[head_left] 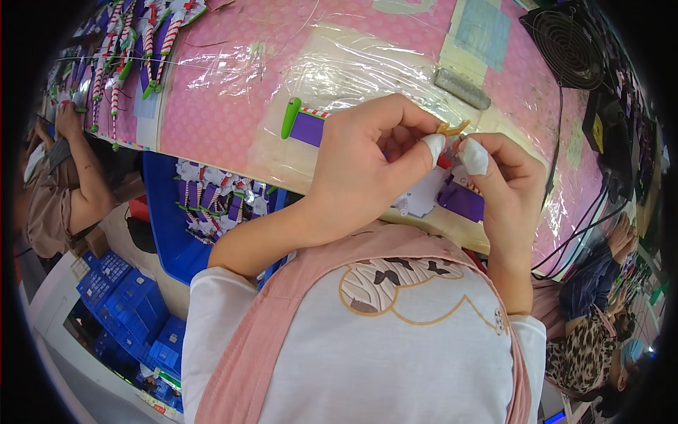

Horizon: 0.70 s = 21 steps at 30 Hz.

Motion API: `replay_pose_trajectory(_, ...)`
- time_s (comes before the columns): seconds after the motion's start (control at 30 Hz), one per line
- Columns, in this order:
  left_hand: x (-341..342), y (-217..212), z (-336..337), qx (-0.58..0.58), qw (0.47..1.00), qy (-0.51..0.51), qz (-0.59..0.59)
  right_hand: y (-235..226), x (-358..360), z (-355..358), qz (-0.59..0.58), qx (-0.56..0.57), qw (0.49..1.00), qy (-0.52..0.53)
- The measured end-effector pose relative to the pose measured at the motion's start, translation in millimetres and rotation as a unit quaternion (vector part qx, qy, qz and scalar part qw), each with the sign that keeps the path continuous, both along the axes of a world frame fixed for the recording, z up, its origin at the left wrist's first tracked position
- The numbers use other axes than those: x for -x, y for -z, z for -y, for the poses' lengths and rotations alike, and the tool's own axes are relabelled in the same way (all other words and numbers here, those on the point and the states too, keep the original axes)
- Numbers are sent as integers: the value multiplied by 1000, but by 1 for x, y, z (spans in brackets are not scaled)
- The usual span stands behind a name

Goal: Soldering electrical wires onto small plastic toy components on a factory assembly line.

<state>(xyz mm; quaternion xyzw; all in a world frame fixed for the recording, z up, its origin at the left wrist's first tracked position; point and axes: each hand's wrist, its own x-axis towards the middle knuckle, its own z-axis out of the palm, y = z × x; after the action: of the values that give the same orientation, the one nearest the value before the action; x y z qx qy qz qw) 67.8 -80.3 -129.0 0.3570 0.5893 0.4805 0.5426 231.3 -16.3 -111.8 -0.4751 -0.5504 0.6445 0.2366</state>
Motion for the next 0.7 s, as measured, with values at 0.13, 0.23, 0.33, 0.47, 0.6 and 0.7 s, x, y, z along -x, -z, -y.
replay_pose_trajectory(0.13, 1, -1, 0, 2, 1000, 3, 6, 0, 1, 0, 1, 1, 1000, -4)
replay_pose_trajectory(0.23, 1, 0, 1, -5, 1000, 2, 5, 1, 1, 0, 3, 8, 1000, -10)
replay_pose_trajectory(0.33, 2, 1, 1, -9, 1000, 7, 0, -2, 1, -2, -1, 23, 1000, -16)
replay_pose_trajectory(0.47, 2, 2, 1, -18, 1000, 12, -1, -1, -1, -5, -1, 35, 999, -23)
replay_pose_trajectory(0.6, 2, 2, 1, -20, 1000, 15, -1, -2, -1, -5, -4, 45, 999, -21)
replay_pose_trajectory(0.7, 3, 4, 2, -29, 999, 17, -1, -2, -1, -6, 1, 43, 999, -25)
